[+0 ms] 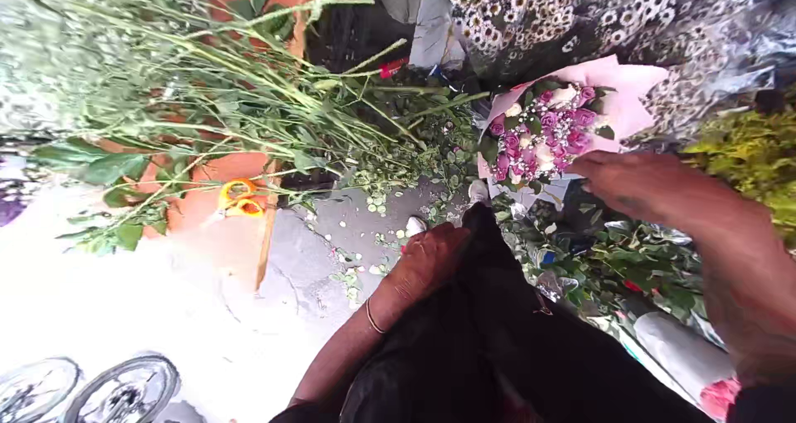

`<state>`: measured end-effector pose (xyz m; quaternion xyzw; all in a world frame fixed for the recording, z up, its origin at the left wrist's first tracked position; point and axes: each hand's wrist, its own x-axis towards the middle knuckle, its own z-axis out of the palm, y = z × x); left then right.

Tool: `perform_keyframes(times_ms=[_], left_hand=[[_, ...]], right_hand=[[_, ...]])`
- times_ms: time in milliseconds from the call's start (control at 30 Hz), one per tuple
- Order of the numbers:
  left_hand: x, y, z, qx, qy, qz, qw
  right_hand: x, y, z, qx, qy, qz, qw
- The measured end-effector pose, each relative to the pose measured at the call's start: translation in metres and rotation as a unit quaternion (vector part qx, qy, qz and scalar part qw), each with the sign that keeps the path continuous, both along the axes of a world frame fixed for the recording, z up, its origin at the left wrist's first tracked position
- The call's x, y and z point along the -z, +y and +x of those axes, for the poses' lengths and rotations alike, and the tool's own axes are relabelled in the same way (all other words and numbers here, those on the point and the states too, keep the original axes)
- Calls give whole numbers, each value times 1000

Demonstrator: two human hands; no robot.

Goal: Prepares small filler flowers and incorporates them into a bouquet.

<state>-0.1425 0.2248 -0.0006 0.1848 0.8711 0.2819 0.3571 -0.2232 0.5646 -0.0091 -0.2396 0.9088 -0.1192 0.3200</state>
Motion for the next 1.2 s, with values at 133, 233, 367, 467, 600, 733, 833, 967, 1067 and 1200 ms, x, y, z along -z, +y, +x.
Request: perform_keyframes(times_ms=[133,233,367,467,600,733,833,967,1067,1200], left_hand=[[-38,-54,23,-60,-18,-20,998],[-59,-104,53,-127,15,-18,992],[-66,-169,109,-215,51,4,975],[-66,-212,153,-277,79,37,957],[-56,-258,207,-347,91,56,932],[-38,-291,244,-388,91,54,916],[-30,-309,255,-402,89,65,909],[-28,-333,238,-522,177,169,817],[-39,-352,184,-627,247,310,671],[-81,-384,79,-651,127,569,486]], right_hand=[[12,-67,55,-89,-139,-128,978],[-19,-155,58,-157,-63,-213,962],[-77,-289,36,-199,79,-361,907],[-100,-390,9,-181,152,-390,890],[-101,-497,-19,-105,222,-262,933],[-91,-553,-32,-53,229,-152,960],[-92,-569,-33,-24,220,-186,957],[-105,-564,-15,20,278,-388,878],[-103,-554,-2,-19,301,-465,832],[-88,-545,16,-93,330,-486,804]])
